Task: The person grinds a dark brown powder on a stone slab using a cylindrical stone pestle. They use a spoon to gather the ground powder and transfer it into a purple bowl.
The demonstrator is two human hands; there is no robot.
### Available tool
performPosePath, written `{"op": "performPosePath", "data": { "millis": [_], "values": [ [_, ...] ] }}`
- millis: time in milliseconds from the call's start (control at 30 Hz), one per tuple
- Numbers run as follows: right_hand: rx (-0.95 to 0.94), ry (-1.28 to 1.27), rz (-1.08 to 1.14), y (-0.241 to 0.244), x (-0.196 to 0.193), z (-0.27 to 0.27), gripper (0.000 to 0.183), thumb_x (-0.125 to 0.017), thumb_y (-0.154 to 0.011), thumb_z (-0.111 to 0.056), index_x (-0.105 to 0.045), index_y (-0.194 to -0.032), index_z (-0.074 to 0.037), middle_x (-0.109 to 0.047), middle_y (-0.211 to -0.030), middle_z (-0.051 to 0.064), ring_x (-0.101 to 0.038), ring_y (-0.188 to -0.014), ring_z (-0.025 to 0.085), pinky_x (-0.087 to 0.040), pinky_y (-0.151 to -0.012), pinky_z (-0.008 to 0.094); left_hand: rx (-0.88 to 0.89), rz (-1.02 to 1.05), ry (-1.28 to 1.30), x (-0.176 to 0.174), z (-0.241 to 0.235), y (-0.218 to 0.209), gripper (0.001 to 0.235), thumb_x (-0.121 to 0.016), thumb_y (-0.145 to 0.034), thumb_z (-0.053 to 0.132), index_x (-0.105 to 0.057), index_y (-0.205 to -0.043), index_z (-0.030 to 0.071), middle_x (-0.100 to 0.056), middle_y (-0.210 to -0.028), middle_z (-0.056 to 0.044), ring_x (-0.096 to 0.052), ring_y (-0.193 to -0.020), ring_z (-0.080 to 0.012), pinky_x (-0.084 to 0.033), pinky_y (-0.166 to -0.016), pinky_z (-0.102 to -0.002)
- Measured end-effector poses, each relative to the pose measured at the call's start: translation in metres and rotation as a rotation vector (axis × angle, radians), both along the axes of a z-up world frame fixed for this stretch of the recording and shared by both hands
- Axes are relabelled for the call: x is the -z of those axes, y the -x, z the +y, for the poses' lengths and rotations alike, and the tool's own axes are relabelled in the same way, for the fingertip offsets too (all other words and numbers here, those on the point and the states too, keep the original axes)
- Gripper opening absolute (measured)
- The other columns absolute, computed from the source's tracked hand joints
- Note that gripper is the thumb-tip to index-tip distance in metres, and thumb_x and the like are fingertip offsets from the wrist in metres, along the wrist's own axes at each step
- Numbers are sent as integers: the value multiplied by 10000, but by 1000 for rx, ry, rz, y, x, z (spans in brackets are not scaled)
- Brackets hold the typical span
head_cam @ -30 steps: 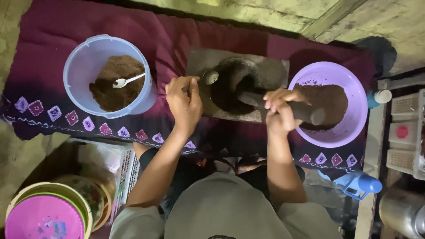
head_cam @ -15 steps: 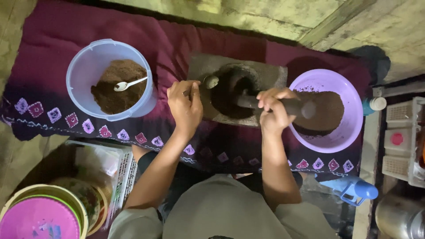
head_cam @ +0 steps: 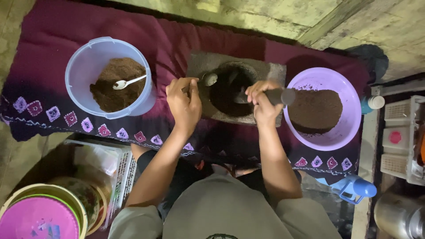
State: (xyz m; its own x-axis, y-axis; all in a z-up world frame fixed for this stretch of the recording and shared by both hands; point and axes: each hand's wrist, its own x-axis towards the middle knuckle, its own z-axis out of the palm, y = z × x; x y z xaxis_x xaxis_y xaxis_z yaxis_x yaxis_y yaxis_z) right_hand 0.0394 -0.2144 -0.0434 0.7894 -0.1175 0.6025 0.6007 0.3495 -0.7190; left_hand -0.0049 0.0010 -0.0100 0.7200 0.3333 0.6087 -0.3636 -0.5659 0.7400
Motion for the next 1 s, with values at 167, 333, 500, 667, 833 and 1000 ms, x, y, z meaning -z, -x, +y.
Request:
{"op": "performPosePath", "data": {
  "millis": [167,333,500,667,833,1000],
  "values": [
    [-28,-35,-84,25,-39,1,207,-563,-628,120,-475,-538,-44,-413,-421,69,-482,-386,235,-505,-496,351,19,32,-19,0,2,1,175,-609,-1005,20,-725,-893,87,-660,-723,-46,-612,-700,-276,-419,-742,-361],
    [-72,81,9,10,-4,-2,270,-578,-708,149,-498,-529,-36,-423,-443,60,-501,-416,217,-512,-522,347,35,74,-84,6,1,-6,157,-636,-988,25,-731,-879,86,-647,-698,-35,-610,-675,-248,-412,-726,-354],
    [-39,119,-3,14,-4,-2,282,-585,-718,135,-496,-521,-45,-435,-437,64,-524,-409,225,-509,-520,361,6,82,-94,6,-1,-5,143,-655,-963,7,-733,-862,71,-646,-686,-55,-619,-676,-286,-422,-716,-371],
    [-41,67,-33,21,-8,-3,264,-575,-695,137,-488,-520,-41,-415,-433,60,-495,-396,226,-488,-489,343,8,80,-97,5,-2,-3,138,-655,-959,7,-730,-859,65,-634,-684,-59,-619,-681,-293,-432,-717,-370],
    [4,4,-66,28,-9,-3,248,-581,-689,100,-457,-540,-53,-404,-437,62,-491,-406,225,-501,-524,360,16,57,-79,4,0,-5,173,-626,-981,2,-738,-874,77,-661,-719,-44,-626,-694,-272,-430,-732,-354],
    [-15,-106,-68,58,-43,-2,227,-562,-648,86,-425,-569,-78,-387,-434,37,-473,-393,214,-484,-492,343,48,68,-90,5,2,-1,157,-626,-1002,24,-728,-895,78,-676,-754,-58,-643,-723,-282,-437,-734,-366]
  ]
}}
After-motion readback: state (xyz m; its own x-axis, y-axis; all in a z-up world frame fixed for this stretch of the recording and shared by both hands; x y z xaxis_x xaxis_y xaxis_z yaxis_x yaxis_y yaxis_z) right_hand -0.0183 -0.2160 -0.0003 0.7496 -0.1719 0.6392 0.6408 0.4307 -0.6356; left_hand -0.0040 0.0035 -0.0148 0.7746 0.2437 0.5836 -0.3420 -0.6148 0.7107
